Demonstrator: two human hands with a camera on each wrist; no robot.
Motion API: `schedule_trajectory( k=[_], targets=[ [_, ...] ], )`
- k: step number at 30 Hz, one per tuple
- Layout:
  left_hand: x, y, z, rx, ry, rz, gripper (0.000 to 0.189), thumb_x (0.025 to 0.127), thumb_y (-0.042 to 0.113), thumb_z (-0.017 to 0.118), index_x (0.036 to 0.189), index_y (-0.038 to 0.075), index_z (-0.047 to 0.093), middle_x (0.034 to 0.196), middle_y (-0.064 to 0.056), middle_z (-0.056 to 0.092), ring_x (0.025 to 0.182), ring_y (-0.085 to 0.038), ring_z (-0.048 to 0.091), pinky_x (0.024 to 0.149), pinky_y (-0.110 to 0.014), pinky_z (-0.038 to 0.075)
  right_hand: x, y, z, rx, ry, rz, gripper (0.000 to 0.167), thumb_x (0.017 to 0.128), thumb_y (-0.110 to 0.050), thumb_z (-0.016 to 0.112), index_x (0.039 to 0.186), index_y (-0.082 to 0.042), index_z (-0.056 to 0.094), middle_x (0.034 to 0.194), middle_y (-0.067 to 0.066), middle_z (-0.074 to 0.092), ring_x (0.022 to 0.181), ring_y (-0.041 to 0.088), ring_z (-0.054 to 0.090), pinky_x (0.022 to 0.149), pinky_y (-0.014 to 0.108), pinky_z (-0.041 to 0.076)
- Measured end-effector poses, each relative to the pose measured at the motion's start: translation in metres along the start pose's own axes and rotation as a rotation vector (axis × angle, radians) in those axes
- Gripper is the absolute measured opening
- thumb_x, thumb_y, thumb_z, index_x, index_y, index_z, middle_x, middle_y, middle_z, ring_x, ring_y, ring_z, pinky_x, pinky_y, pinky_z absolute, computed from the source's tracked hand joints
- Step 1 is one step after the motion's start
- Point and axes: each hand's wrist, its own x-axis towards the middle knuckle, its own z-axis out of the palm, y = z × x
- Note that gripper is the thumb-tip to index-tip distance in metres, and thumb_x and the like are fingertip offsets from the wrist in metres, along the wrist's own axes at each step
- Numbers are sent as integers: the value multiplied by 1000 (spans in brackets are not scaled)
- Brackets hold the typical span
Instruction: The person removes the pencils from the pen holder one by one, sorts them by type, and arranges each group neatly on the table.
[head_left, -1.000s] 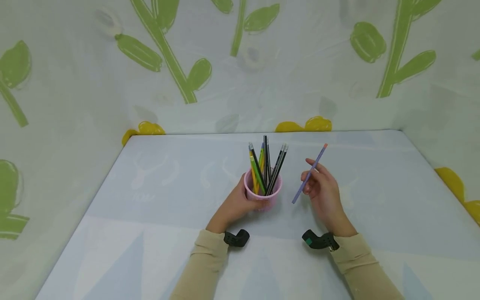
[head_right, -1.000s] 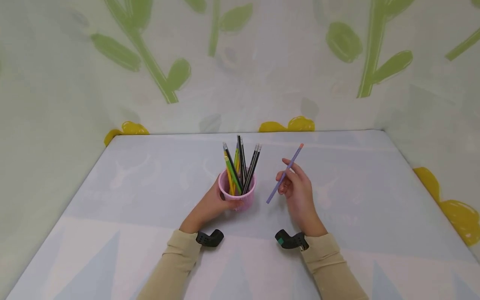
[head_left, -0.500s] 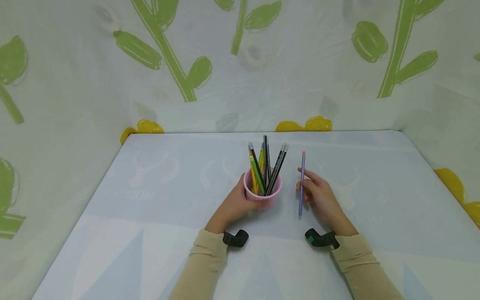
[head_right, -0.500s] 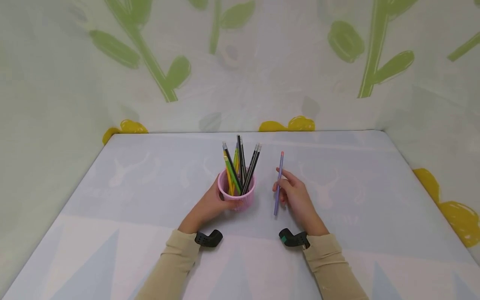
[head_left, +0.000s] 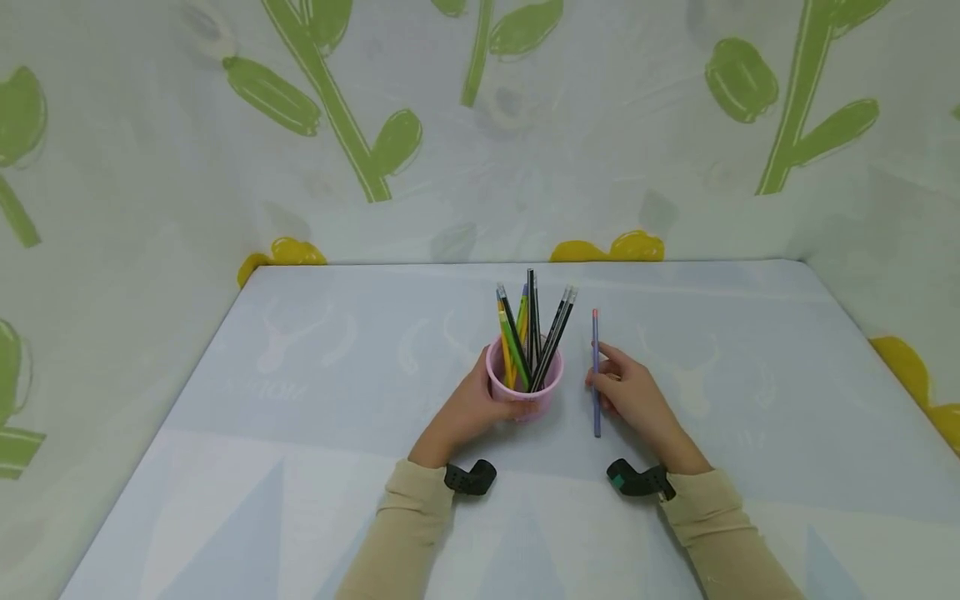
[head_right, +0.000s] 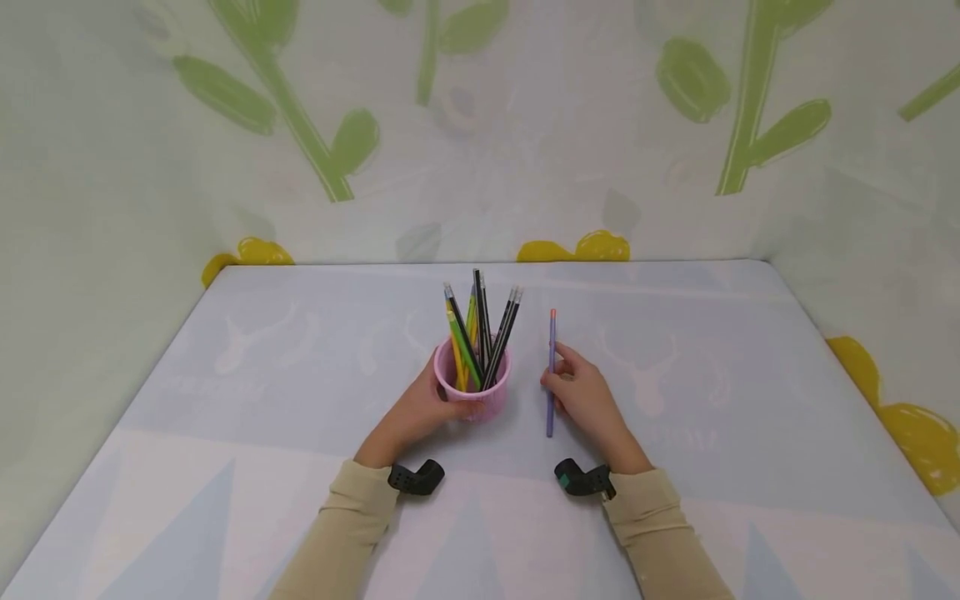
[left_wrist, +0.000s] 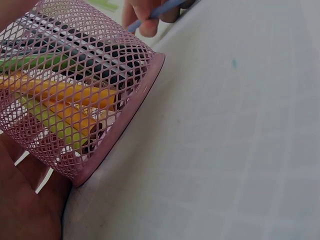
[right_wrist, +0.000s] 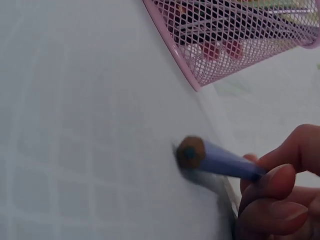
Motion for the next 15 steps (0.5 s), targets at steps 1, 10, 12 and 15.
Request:
schedule_trajectory(
  k=[1, 10, 12, 15],
  targets=[
    [0, 0, 0, 2, 0, 3, 92, 62, 29, 81, 134, 37, 25, 125, 15, 42, 112, -8, 41, 97, -37, 30, 0, 0, 1, -30, 7, 0, 57, 86, -15, 53, 138, -11, 31, 102, 12, 54, 55, 13, 47, 46, 26, 41],
    [-2, -1, 0, 3, 5, 2, 93, 62, 26, 81, 135, 34, 25, 126, 12, 42, 112, -11, 41, 97, -39, 31, 2, 0, 6, -137, 34, -31, 61, 82, -12, 54, 139, -14, 31, 116, 9, 50, 50, 16, 50, 43, 29, 42],
    [-1, -1, 0, 3, 3, 12, 93, 62, 26, 81, 135, 33, 25, 126, 11, 42, 112, -11, 41, 97, -39, 31, 1, 0, 6, -151, 40, -36, 62, 81, -11, 54, 139, -13, 31, 118, 9, 47, 49, 16, 50, 43, 29, 43],
    [-1, -2, 0, 4, 5, 20, 92, 61, 29, 81, 134, 34, 26, 125, 13, 43, 112, -10, 42, 97, -38, 31, 1, 1, 8, -173, 53, -44, 62, 81, -10, 54, 139, -12, 31, 120, 9, 43, 48, 16, 51, 43, 30, 43]
  ],
)
